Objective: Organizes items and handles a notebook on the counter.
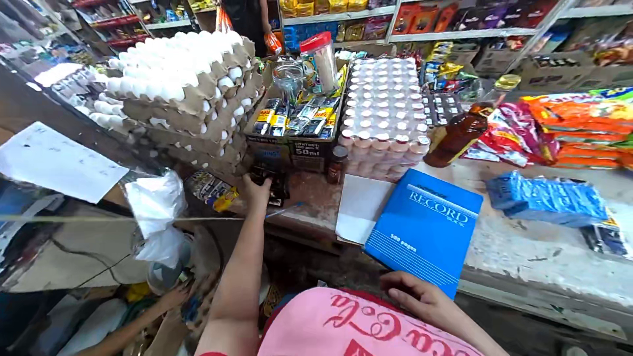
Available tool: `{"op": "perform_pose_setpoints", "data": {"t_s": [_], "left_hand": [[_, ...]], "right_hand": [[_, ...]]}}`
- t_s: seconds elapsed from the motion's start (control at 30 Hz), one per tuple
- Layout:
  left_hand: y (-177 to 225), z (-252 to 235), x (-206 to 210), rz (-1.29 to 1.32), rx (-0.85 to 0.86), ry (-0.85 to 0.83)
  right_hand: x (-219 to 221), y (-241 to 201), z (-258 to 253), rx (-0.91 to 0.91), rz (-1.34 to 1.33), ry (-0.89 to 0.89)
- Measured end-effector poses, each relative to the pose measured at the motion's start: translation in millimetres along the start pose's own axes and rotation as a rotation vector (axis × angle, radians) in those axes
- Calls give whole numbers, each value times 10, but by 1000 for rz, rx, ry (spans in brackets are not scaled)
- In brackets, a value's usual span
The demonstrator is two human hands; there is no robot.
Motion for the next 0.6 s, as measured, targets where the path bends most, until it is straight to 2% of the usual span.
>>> {"op": "perform_pose_setpoints", "data": {"t_s": [0.1,0.2,0.37,0.47,0.6], "left_hand": [[-239,7,-30,338,109,-2],[-182,148,-161,592,191,-12],[-54,249,-706,622,424,3],[-112,165,-1073,726,517,28],[-201,6,-1451,819,565,94]], "right_hand": [[91,-223,-338,-34,47,-61],[197,-550,-808,-76,133,-71],[429,-1039,-1672,-200,367,-19],[613,-1280,-2094,-328,505,35],[701,-1514,-2456,-391,603,-71]]}}
Point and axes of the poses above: each hand's wrist, its own z-axis away from the middle knuckle, its own x-axis out of the palm, y = z × x, the point moved 1 cm from there along -z, towards the middle knuckle, and after that the axes turned 14 degrees about z, right-handed, at the moved point
